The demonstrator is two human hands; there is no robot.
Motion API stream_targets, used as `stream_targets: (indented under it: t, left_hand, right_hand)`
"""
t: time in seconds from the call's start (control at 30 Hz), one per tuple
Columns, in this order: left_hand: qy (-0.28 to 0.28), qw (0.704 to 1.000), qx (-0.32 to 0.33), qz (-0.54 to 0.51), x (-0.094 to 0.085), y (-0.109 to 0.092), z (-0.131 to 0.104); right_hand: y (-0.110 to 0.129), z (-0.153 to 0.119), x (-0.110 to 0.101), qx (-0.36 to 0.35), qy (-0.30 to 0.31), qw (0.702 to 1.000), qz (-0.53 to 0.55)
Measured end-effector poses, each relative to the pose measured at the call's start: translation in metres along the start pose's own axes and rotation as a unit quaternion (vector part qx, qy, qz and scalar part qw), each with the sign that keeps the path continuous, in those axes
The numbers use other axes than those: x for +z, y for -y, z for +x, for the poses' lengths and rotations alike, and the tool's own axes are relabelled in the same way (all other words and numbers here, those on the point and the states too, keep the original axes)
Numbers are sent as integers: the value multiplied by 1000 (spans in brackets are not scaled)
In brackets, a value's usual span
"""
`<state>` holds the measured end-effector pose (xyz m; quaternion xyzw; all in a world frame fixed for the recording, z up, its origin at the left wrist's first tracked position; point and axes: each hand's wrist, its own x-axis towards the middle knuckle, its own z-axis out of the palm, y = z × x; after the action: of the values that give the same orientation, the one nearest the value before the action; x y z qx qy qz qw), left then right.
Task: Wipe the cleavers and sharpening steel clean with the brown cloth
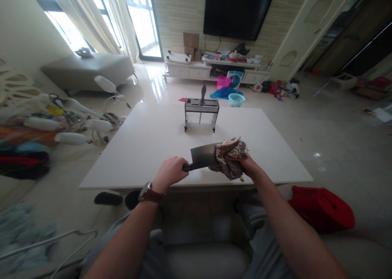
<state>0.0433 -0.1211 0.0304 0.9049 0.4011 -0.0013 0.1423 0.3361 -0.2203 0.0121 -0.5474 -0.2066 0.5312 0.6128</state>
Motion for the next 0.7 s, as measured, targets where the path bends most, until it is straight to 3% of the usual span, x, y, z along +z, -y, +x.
stream_targets:
  t: [0.17,0.4,0.7]
  left_hand:
    - [-33,998,-22,46,3,2,0]
    - [-52,996,-24,65,0,-11,-3]
    - [-58,996,-20,68,1,-21,1]
  right_hand:
    - [-3,-4,9,-10,39,999,-24]
    - [-9,2,7,18,-57,998,13]
    - [-11,2,5,-24,-74,992,100]
